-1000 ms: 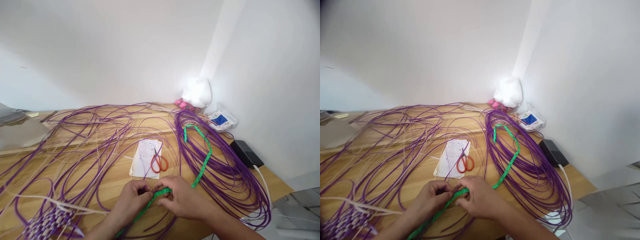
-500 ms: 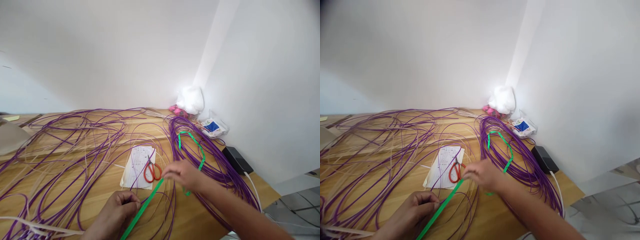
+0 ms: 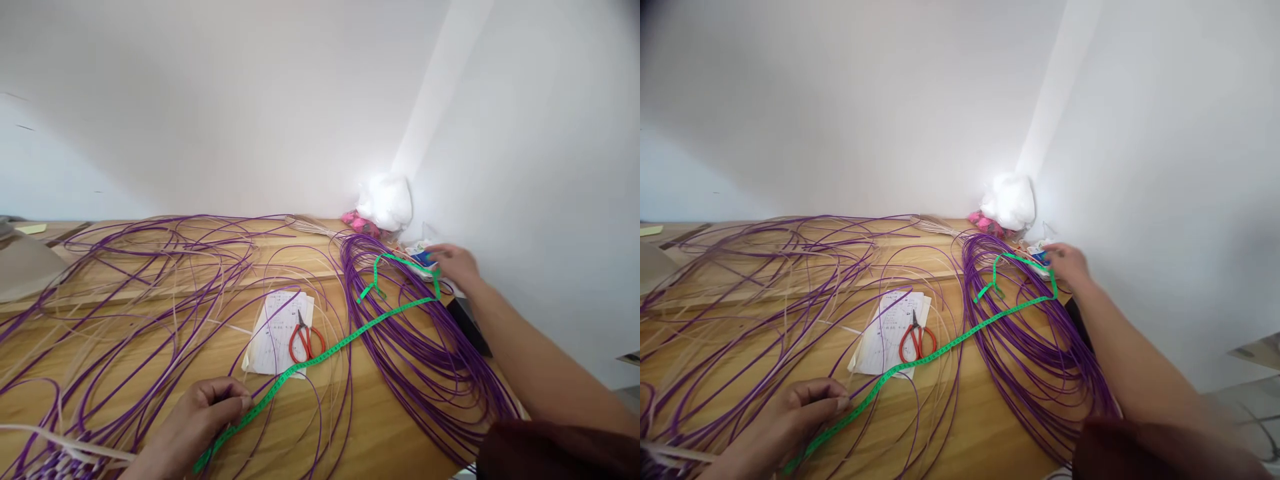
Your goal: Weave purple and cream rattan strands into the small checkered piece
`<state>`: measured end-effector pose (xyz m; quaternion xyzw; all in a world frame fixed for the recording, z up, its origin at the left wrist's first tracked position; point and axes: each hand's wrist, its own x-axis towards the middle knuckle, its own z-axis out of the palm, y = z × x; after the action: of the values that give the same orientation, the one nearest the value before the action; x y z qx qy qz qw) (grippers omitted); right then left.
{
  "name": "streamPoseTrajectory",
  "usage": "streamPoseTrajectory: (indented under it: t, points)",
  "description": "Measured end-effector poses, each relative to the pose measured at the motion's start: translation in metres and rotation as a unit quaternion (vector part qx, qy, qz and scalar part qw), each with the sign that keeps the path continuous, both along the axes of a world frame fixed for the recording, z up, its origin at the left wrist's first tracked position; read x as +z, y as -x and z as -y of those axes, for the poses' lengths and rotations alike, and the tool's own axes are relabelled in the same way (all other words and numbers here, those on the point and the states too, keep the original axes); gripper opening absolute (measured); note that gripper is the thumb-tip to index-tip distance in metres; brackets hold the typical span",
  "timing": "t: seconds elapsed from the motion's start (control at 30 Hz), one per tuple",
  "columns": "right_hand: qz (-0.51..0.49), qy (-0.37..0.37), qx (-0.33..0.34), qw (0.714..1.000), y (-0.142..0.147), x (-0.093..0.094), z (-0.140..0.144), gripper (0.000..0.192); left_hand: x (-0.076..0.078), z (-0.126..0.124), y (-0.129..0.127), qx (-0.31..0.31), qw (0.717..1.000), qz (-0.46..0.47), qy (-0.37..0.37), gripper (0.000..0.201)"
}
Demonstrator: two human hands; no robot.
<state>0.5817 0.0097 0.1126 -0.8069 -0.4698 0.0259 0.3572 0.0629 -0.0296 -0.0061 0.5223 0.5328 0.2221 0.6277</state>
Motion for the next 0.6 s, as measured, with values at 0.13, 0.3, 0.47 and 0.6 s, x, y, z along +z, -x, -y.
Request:
streamPoseTrajectory:
  t: [0.13,0.3,0.47,0.6]
  points:
    - [0.007,0.129,0.134,0.983,0.054,-0.053,-0.005,0.015,0.009,0.001,-0.002,-0.010,0.999,-0.031,-0.007,0.034]
    - [0.042,0.180,0.112,0.976,0.078,-0.080,-0.016,0.016,0.015,0.005,-0.004,-0.006,0.999,-0.040,-0.009,0.032]
    - [0.027,0.166,0.075,0.983,0.077,-0.090,-0.032,0.034,0.015,0.008,-0.006,-0.005,0.999,-0.042,-0.011,0.033]
    - [0.018,0.113,0.117,0.987,0.089,-0.076,-0.027,0.038,0.017,0.008,-0.004,0.011,0.999,-0.035,-0.003,0.036]
